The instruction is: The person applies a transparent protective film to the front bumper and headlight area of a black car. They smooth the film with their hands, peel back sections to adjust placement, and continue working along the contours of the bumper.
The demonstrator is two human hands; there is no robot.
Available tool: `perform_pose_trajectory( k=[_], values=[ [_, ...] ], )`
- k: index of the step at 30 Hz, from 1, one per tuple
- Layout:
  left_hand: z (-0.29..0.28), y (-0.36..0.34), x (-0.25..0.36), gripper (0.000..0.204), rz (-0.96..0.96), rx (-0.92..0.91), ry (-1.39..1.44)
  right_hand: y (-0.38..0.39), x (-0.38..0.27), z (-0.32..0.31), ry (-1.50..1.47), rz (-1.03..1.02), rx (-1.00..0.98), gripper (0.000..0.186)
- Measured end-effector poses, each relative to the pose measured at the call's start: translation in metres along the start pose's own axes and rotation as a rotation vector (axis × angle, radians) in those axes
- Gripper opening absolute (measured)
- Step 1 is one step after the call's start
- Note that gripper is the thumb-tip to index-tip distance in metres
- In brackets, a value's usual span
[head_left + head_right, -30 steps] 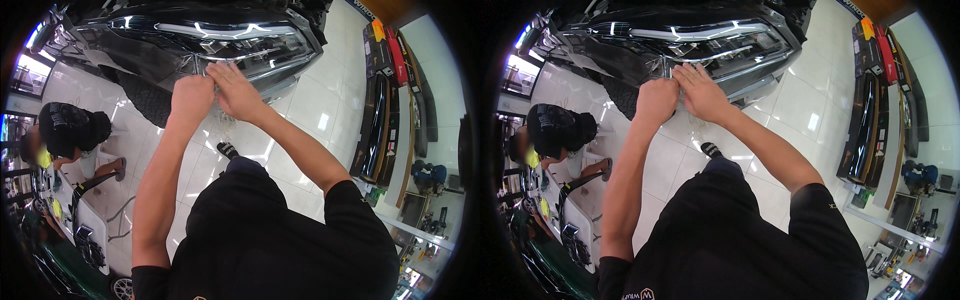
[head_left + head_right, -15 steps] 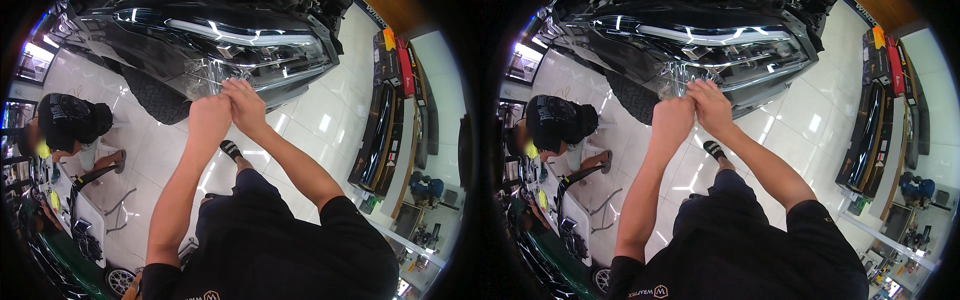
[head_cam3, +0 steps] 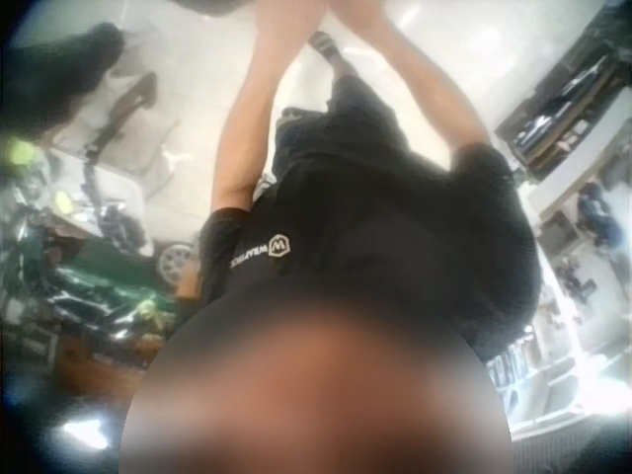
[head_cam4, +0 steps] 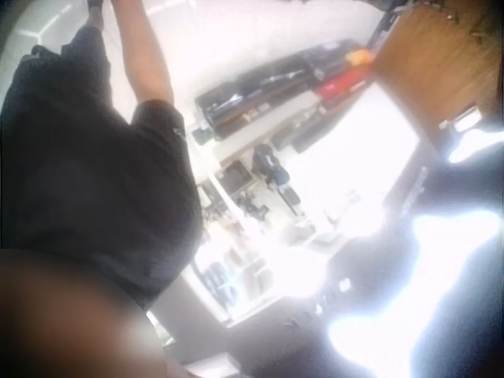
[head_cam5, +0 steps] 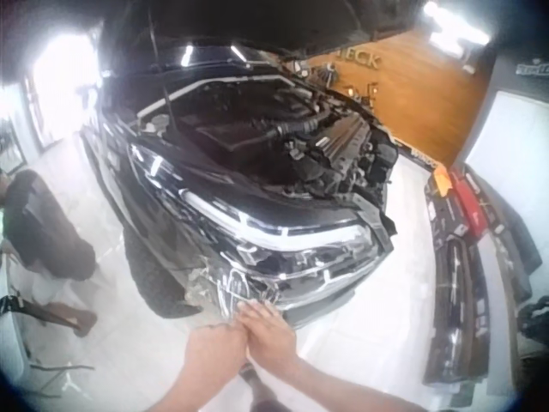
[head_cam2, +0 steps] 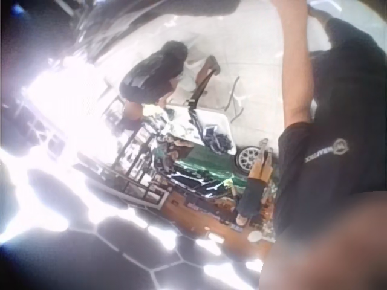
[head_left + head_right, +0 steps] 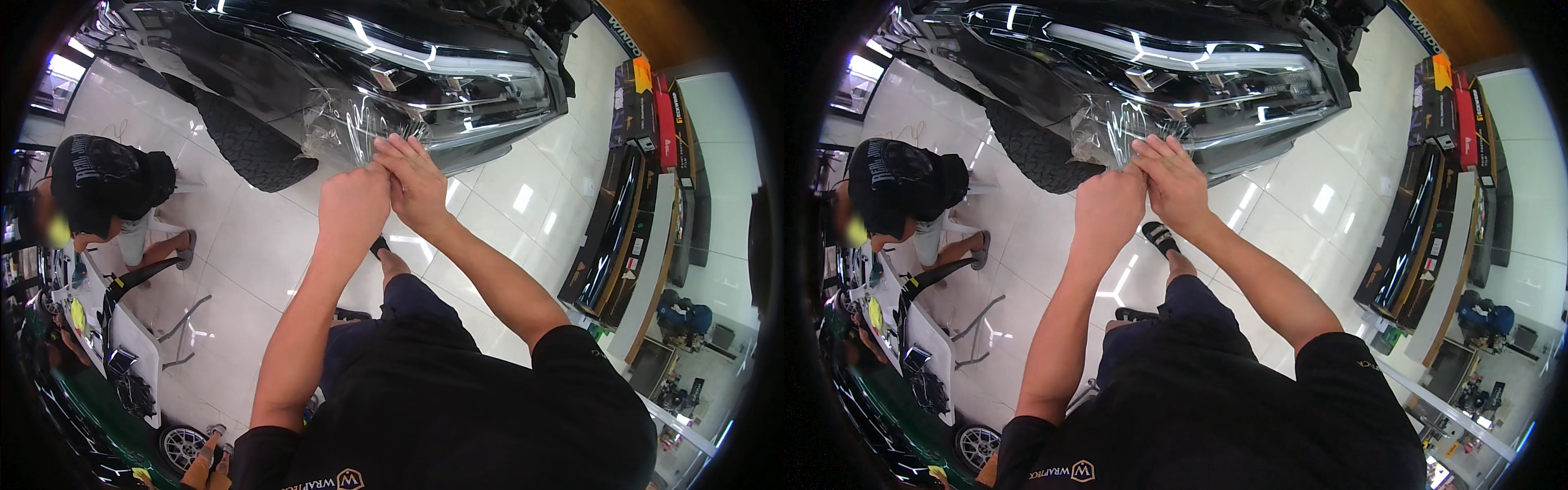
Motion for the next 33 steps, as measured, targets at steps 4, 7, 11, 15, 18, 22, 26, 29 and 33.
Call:
perform_pose_trajectory(
  k=[4, 7, 11, 15, 18, 22, 26, 29, 33],
  values=[
    [0.008, 0.002, -0.004, 0.009, 0.021, -0.007, 0.026, 0.004, 0.001, 0.002, 0.011, -0.014, -0.006, 0.031],
    [0.014, 0.002, -0.005, 0.011, 0.008, -0.023, 0.058, 0.003, 0.000, 0.002, 0.016, -0.018, -0.013, 0.030],
    [-0.006, 0.006, -0.010, 0.024, -0.039, -0.035, 0.299, 0.001, -0.004, -0.005, -0.026, 0.042, -0.039, 0.026],
    [-0.048, 0.016, -0.063, 0.044, -0.327, -0.136, 0.653, -0.009, -0.001, -0.011, -0.177, 0.164, -0.040, 0.022],
    [-0.070, -0.010, -0.113, 0.059, -0.599, 0.235, 0.805, -0.010, -0.002, -0.013, -0.287, 0.256, -0.005, 0.017],
    [-0.009, -0.050, -0.094, 0.056, -0.716, 0.057, 0.922, -0.011, -0.003, -0.017, -0.326, 0.278, 0.014, 0.014],
    [0.008, -0.052, -0.086, 0.048, -0.675, 0.054, 1.123, -0.009, -0.002, -0.015, -0.335, 0.299, 0.019, 0.016],
    [0.011, -0.041, -0.088, 0.045, -0.665, 0.074, 1.167, -0.007, 0.001, -0.013, -0.341, 0.302, 0.020, 0.017],
    [0.028, -0.027, -0.084, 0.043, -0.666, 0.085, 1.249, -0.004, 0.007, -0.011, -0.339, 0.272, -0.002, 0.016]
  ],
)
Point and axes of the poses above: each hand's wrist, its own y-axis away from the middle knuckle, its own z-axis out of the palm, x = y × z, the point moved 7 cm from there along -y, towards the middle knuckle, and after that the axes turned 2 degrees about y, right-handed, at the moved point
